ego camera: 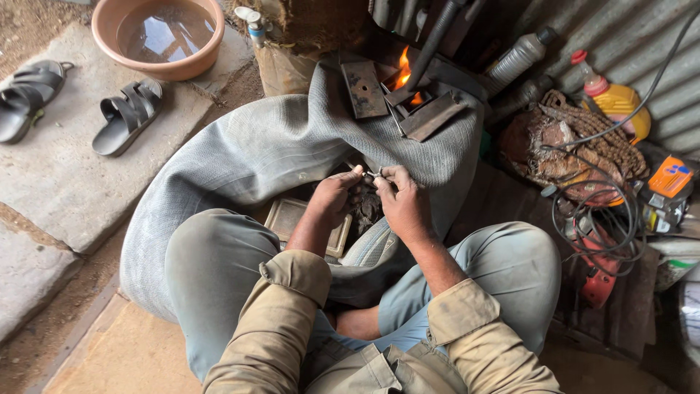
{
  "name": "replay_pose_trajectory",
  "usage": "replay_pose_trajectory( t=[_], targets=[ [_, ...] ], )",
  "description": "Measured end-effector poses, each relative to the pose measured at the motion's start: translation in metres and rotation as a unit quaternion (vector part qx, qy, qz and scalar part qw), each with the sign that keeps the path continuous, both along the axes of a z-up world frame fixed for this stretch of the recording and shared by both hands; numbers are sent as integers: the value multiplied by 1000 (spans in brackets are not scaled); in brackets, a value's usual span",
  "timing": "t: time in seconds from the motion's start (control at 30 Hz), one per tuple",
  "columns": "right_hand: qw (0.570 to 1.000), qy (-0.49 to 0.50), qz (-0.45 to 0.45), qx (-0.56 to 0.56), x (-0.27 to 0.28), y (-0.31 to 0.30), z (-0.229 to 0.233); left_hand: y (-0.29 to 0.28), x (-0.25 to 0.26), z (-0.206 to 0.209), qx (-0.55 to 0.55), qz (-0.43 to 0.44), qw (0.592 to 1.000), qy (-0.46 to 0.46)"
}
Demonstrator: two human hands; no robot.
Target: The person repairs a puncture in a large tire tube by heating a small metal patch over an open flame and then pressing it onto the tube using a metal tool.
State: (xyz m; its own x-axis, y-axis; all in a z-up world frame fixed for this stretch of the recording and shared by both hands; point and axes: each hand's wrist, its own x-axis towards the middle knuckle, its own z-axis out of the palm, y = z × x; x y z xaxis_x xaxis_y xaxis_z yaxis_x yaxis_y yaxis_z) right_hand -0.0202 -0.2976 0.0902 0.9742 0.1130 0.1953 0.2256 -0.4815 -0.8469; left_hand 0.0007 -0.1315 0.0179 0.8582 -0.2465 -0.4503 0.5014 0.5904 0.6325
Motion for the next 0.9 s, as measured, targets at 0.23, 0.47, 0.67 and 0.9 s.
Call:
replay_pose_trajectory(
  t=[0.23, 0.47, 0.67, 0.9],
  targets=[
    [966, -202, -29, -159, -11, 10, 21, -10, 0, -5, -7, 3, 1000, -28],
    [974, -171, -35, -146, -14, 6, 11, -15, 2, -12, 17, -11, 999, -33],
    [971, -176, -36, -155, -13, 7, 2, -15, 4, -15, 23, -18, 999, -35],
    [984, -113, -60, -122, -17, 13, 2, -16, 2, -15, 24, -30, 998, -43]
  ],
)
